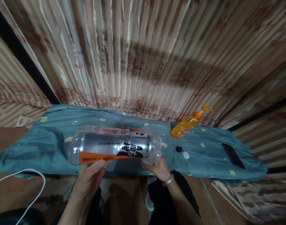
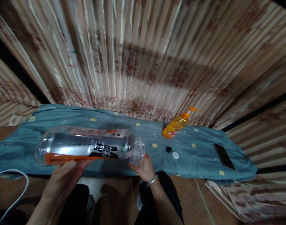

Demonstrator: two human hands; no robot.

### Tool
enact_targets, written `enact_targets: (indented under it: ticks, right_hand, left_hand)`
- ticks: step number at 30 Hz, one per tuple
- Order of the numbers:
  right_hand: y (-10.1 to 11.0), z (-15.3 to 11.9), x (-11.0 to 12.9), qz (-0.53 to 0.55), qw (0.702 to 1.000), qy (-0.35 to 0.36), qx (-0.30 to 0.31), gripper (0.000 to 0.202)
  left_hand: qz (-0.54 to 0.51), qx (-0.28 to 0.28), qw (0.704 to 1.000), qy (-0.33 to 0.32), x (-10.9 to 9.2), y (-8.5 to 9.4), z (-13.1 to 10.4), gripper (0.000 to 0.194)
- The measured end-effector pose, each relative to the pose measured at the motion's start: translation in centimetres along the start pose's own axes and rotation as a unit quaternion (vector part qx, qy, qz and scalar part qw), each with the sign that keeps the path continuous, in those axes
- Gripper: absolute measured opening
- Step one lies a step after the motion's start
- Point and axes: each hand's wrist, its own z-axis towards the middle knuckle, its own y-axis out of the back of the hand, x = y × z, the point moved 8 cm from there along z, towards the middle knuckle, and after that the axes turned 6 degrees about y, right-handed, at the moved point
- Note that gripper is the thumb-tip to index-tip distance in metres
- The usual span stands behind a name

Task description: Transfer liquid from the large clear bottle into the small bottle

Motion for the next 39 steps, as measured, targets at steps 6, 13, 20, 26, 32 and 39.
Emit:
enact_targets:
  ticks: [6,13,20,26,32,39]
  right_hand:
    - [0.2,0.0,0.1,0.0,1.0,-0.002,-0.01,0.02]
    - [0.3,0.2,0.6,0.005,1.0,0.004,-0.002,0.017]
    - [0.1,0.1,0.1,-0.003,1.0,0.001,-0.003,0.019]
    - [0.1,0.1,-0.1,-0.003,1.0,-0.001,-0.01,0.024]
    - [0.2,0.2,0.2,-0.008,1.0,0.012,-0.009,0.02]
    - [0.2,0.2,0.4,-0.01,1.0,0.004,-0.003,0.018]
  left_hand:
    - [0.004,-0.003,1.0,0.01,0.3,0.1,0.0,0.043]
    - [-0.012,-0.013,1.0,0.004,0.0,0.0,-0.1,0.051]
    - [-0.01,0.003,1.0,0.007,-0.1,-0.4,-0.1,0.048]
    - [-0.014,0.025,1.0,0.002,0.0,-0.5,0.2,0.044]
    - [-0.019,0.045,0.999,0.01,-0.1,-0.8,0.2,0.034]
    - [-0.011,0.019,1.0,0.001,-0.3,-0.6,-0.1,0.037]
